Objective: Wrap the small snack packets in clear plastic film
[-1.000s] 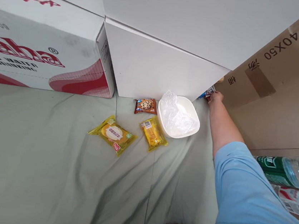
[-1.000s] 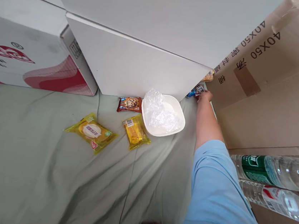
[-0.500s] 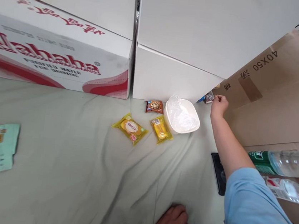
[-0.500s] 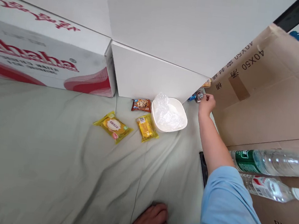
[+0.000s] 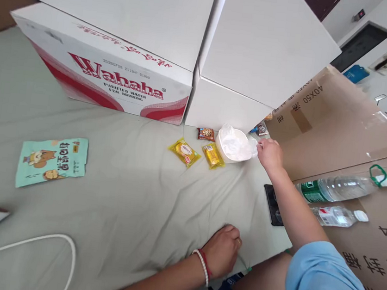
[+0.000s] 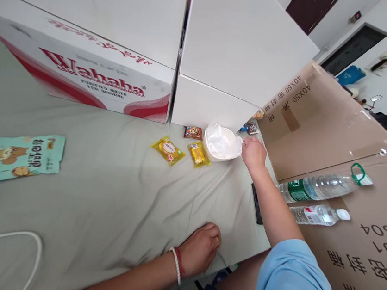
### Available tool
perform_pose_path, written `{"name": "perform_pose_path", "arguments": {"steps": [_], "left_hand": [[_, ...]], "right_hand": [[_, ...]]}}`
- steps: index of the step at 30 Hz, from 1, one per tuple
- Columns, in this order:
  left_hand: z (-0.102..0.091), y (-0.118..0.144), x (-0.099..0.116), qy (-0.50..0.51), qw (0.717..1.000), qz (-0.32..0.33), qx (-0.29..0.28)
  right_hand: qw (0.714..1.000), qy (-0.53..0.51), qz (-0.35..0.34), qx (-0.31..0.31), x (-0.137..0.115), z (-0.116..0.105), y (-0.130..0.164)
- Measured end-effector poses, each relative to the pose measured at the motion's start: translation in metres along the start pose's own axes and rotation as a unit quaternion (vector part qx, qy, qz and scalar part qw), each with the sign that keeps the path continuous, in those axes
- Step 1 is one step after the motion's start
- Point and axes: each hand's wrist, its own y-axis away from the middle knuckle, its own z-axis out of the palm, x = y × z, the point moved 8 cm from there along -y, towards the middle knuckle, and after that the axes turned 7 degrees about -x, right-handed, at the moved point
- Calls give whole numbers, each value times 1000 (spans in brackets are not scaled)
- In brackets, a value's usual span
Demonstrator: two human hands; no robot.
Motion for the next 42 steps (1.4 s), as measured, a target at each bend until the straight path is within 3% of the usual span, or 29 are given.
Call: {"name": "perform_pose_path", "arguments": {"steps": [3, 5, 8, 10, 12, 15, 17, 20, 23, 25, 28, 30, 35, 39, 42], "left_hand": [[-7, -2, -3, 49, 998, -10, 28], [-13, -2, -8, 104, 992, -30, 59], [-24, 0, -18, 219, 967, -65, 117], [-33, 2, -26, 286, 941, -89, 157], [-43, 4, -30, 317, 924, -108, 182], [-66, 10, -33, 328, 907, -142, 222], [-86, 21, -36, 329, 891, -173, 259], [-118, 43, -40, 317, 888, -198, 266], [-148, 74, -50, 298, 886, -215, 284], [-157, 91, -61, 313, 880, -211, 289], [-146, 100, -76, 380, 872, -190, 242], [-135, 103, -87, 412, 860, -181, 241], [-125, 110, -107, 417, 829, -194, 316], [-121, 108, -103, 372, 856, -193, 301], [-116, 101, -97, 367, 879, -156, 261]], "right_hand": [[988, -124, -1, 97, -3, -34, 31], [944, -310, 29, 106, -1, -33, 60], [822, -564, 83, 8, -13, 9, 109], [756, -645, 106, -48, -27, 42, 142], [717, -682, 128, -65, -35, 70, 167], [689, -707, 152, -53, -36, 98, 186], [683, -713, 152, -34, -34, 104, 191], [691, -709, 135, -22, -36, 101, 195], [716, -688, 108, -43, -50, 97, 202], [738, -666, 83, -74, -65, 98, 208], [769, -625, 45, -127, -87, 107, 219], [786, -598, 33, -149, -94, 113, 226], [843, -531, 55, -67, -85, 100, 235], [831, -537, 17, -143, -110, 103, 240], [804, -567, 22, -177, -125, 112, 242]]}}
